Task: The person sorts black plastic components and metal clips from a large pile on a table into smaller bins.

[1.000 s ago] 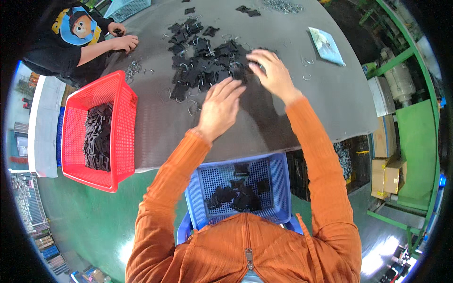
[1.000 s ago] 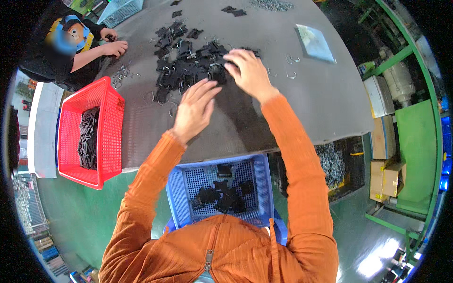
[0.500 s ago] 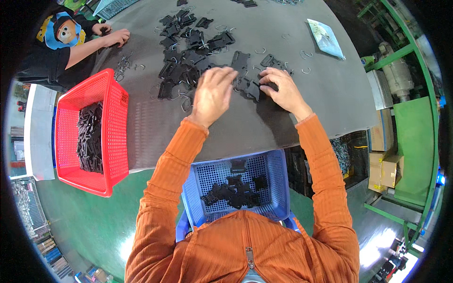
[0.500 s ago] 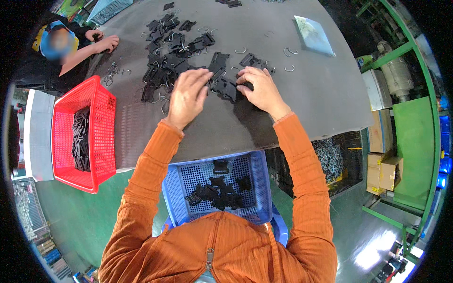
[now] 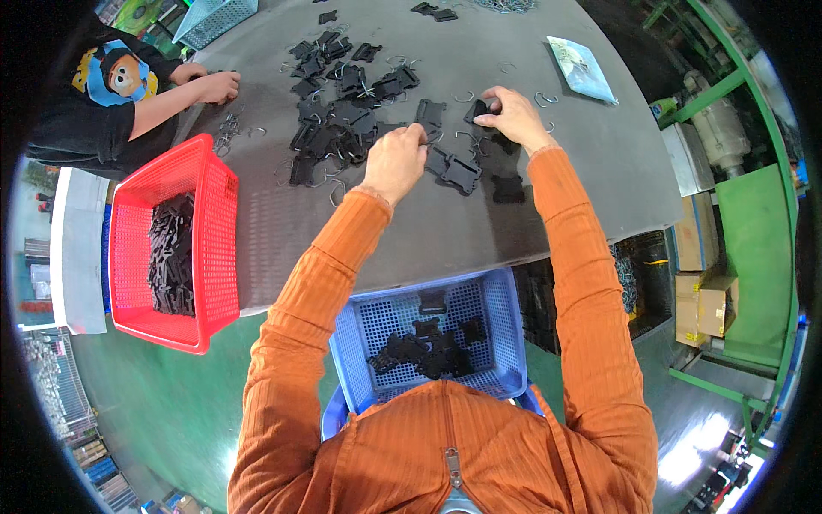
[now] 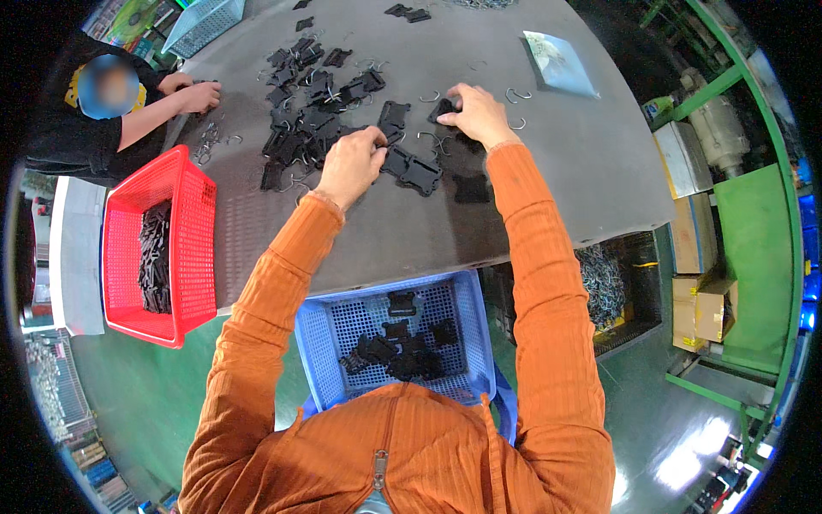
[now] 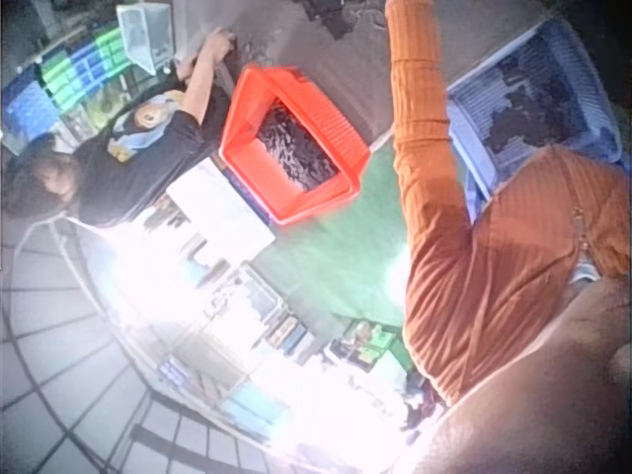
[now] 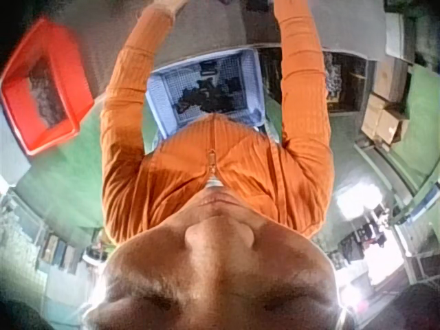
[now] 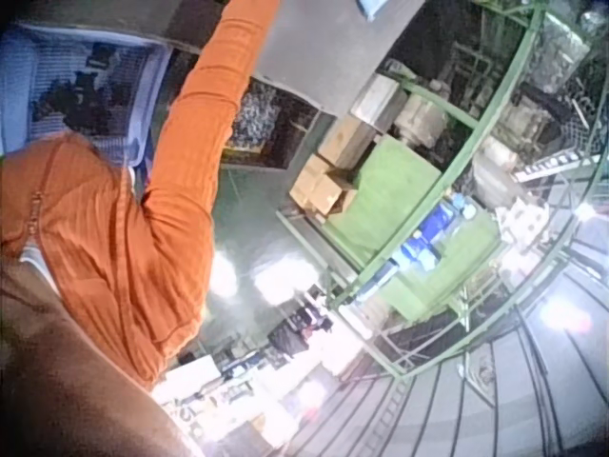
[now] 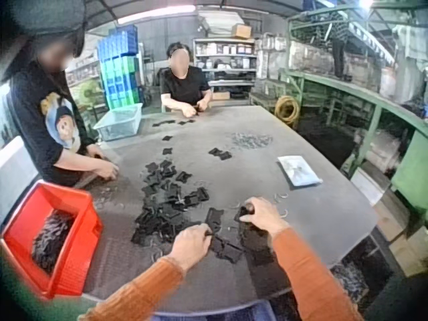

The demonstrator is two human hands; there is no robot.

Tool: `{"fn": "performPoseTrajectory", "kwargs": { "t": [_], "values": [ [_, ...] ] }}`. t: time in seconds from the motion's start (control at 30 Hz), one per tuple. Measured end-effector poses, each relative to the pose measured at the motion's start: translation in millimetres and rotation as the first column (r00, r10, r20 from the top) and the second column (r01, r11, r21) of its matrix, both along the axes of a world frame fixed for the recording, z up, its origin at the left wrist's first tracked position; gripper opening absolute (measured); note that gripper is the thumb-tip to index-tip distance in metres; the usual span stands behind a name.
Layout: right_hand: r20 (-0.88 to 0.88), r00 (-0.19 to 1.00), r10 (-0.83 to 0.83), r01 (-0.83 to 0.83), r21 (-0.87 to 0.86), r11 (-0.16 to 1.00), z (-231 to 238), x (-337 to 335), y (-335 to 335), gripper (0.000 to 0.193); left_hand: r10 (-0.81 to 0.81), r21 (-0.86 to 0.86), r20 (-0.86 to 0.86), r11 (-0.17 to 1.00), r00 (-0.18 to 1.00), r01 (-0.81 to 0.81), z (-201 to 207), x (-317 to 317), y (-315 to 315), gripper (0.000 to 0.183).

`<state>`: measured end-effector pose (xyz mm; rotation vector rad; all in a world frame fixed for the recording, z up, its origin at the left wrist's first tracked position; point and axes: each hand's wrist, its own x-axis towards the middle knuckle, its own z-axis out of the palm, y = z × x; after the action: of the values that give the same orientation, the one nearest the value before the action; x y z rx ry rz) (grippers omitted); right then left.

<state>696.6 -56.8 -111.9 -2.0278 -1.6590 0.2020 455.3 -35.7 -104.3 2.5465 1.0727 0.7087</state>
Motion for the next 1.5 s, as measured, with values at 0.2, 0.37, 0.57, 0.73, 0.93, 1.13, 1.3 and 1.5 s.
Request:
{"fn": "performPoseTrajectory", "kwargs": {
  "t": [0.2,0.37,0.57,0.73,0.93,1.13,1.3,1.5],
  "values": [
    [-0.003,0.999,0.048,-0.048,-0.242,0.969,11,4,4,0.046,0.01,-0.051,0.329,0.999,0.944,0.008,36,-8,9,0.011],
    [0.01,1.0,-0.004,0.007,-0.267,0.964,9,-3,4,0.062,0.215,-0.623,0.414,0.776,0.885,0.103,37,-20,27,0.019],
    [-0.22,0.972,0.089,-0.135,-0.206,0.969,40,17,-4,0.046,0.254,0.161,-0.056,0.957,0.966,-0.242,25,-42,30,0.018],
    [0.144,0.953,0.266,-0.266,-0.019,0.964,9,28,-54,0.034,-0.253,0.085,-0.041,0.963,0.966,0.256,16,-10,-30,0.04],
    [-0.103,0.97,0.222,-0.23,-0.08,0.97,29,-27,-122,0.025,-0.279,0.237,-0.064,0.928,0.958,0.286,-10,-8,-48,0.031],
    [-0.217,0.966,0.139,-0.101,0.178,0.979,-1,-18,-135,0.033,-0.207,-0.098,0.228,0.967,0.951,0.234,10,-8,-56,0.013],
    [-0.235,0.97,0.063,0.017,0.323,0.946,-12,-80,-155,0.039,-0.302,-0.008,0.215,0.95,0.929,0.311,-14,-11,-67,0.015],
    [-0.28,0.927,0.252,-0.23,0.109,0.967,5,-151,-206,0.024,-0.554,-0.413,0.044,0.747,0.831,0.521,27,-78,-84,0.014]
  ]
}}
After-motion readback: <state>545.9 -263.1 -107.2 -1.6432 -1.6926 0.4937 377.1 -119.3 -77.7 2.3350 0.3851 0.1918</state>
